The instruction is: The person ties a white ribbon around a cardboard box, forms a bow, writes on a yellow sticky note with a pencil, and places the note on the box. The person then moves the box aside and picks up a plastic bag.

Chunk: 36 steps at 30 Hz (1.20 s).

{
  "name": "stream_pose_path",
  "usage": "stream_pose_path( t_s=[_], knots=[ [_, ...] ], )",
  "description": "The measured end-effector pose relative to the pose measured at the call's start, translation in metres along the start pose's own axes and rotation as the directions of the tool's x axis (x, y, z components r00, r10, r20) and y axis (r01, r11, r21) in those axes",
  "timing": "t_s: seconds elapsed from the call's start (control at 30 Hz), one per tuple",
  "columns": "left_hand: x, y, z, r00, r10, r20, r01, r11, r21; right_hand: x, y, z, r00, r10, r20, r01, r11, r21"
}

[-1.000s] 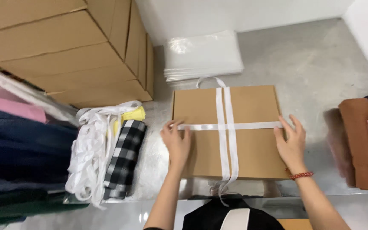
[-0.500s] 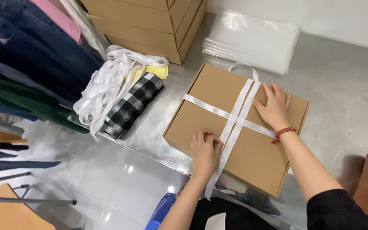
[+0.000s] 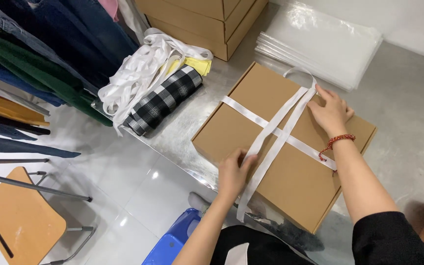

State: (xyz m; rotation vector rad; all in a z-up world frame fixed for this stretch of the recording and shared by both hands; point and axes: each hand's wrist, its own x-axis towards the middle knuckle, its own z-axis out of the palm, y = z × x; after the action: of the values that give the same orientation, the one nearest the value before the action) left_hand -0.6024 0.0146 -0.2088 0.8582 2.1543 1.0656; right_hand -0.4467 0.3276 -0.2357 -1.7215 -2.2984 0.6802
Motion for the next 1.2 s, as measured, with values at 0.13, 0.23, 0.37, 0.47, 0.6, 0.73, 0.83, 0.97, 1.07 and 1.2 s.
stream_pose_path(
  t_s=[0.13, 0.23, 0.37, 0.47, 0.6, 0.73, 0.83, 0.97, 1.07, 1.2],
  knots=[
    [-0.007, -0.011, -0.019, 0.998, -0.005, 0.056, 0.022, 0.952, -0.306, -0.007, -0.025, -0.008, 0.999, 0.032, -0.002, -0.032, 0.999, 0.044],
    [-0.015, -0.021, -0.037, 0.994, -0.074, 0.078, 0.099, 0.912, -0.398, 0.007, -0.026, 0.007, 0.993, 0.059, -0.103, -0.053, 0.997, 0.058],
    [-0.033, -0.011, -0.065, 0.986, -0.125, 0.114, 0.16, 0.909, -0.386, 0.024, -0.024, 0.028, 0.936, 0.008, -0.351, 0.047, 0.988, 0.148],
    [-0.044, -0.002, -0.077, 0.975, -0.158, 0.159, 0.204, 0.92, -0.335, 0.024, -0.027, 0.031, 0.872, -0.043, -0.488, 0.186, 0.95, 0.249],
    [-0.056, -0.012, -0.077, 0.983, -0.1, 0.156, 0.14, 0.952, -0.273, 0.025, -0.02, 0.033, 0.764, -0.082, -0.64, 0.339, 0.895, 0.29],
    [-0.068, -0.006, -0.084, 0.974, -0.143, 0.176, 0.177, 0.964, -0.199, 0.015, -0.032, 0.025, 0.789, 0.042, -0.613, 0.231, 0.904, 0.36],
    [-0.078, -0.002, -0.092, 0.946, -0.278, 0.165, 0.311, 0.923, -0.226, 0.017, -0.026, 0.03, 0.697, 0.011, -0.717, 0.292, 0.909, 0.298],
    [-0.082, -0.002, -0.093, 0.926, -0.321, 0.201, 0.376, 0.836, -0.399, 0.012, -0.028, 0.028, 0.696, -0.017, -0.718, 0.333, 0.894, 0.301],
    [-0.075, 0.001, -0.098, 0.945, -0.255, 0.203, 0.319, 0.85, -0.418, 0.022, -0.023, 0.035, 0.675, -0.153, -0.721, 0.462, 0.85, 0.252],
    [-0.052, -0.004, -0.093, 0.988, -0.044, 0.146, 0.104, 0.893, -0.437, -0.006, -0.036, 0.03, 0.783, -0.251, -0.569, 0.483, 0.822, 0.303]
  ],
)
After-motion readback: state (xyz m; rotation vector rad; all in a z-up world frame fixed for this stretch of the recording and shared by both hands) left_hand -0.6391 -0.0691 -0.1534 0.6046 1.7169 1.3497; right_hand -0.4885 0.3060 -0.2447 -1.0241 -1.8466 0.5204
